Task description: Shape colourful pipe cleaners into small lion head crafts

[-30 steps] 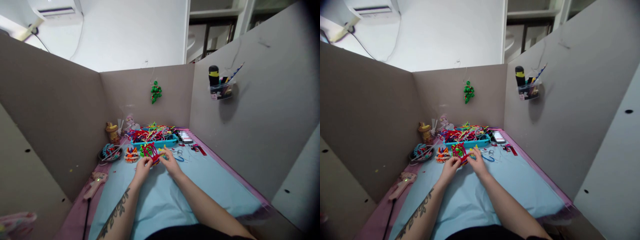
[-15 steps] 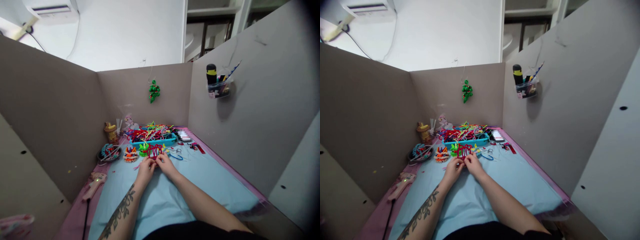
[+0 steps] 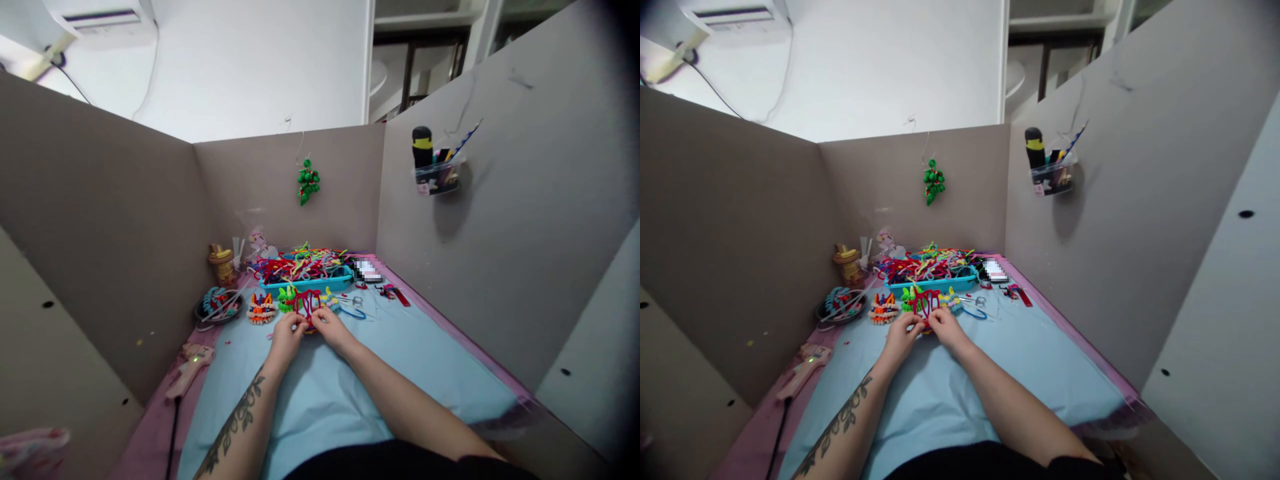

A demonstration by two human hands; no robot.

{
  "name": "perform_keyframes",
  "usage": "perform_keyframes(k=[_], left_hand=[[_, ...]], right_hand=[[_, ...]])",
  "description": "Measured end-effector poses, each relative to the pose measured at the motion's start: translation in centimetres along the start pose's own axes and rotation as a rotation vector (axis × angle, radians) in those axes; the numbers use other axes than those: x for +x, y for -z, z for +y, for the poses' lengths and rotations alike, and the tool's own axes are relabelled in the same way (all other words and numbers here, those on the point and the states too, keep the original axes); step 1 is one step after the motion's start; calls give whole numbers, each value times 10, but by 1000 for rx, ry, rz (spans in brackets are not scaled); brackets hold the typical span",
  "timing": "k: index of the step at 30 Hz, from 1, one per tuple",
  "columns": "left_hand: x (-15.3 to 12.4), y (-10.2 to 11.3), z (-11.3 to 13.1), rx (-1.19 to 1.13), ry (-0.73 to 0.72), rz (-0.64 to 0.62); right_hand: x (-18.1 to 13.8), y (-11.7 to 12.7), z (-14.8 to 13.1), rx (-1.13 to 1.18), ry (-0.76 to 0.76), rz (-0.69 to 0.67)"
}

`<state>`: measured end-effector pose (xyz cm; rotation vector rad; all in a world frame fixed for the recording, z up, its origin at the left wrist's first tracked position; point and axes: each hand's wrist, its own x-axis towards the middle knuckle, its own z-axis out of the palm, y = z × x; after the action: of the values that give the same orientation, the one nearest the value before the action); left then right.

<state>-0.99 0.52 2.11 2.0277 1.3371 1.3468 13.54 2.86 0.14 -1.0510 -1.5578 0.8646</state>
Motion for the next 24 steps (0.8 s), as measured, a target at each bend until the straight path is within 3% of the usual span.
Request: perform_keyframes(k=[17,24], left_hand=[[2,-3,7,3,-26,37],[3,1,-5,-131,60,-106]], right_hand=[[-2,-12,6,36,-50,159],[-1,-7,4,97,-66,108]])
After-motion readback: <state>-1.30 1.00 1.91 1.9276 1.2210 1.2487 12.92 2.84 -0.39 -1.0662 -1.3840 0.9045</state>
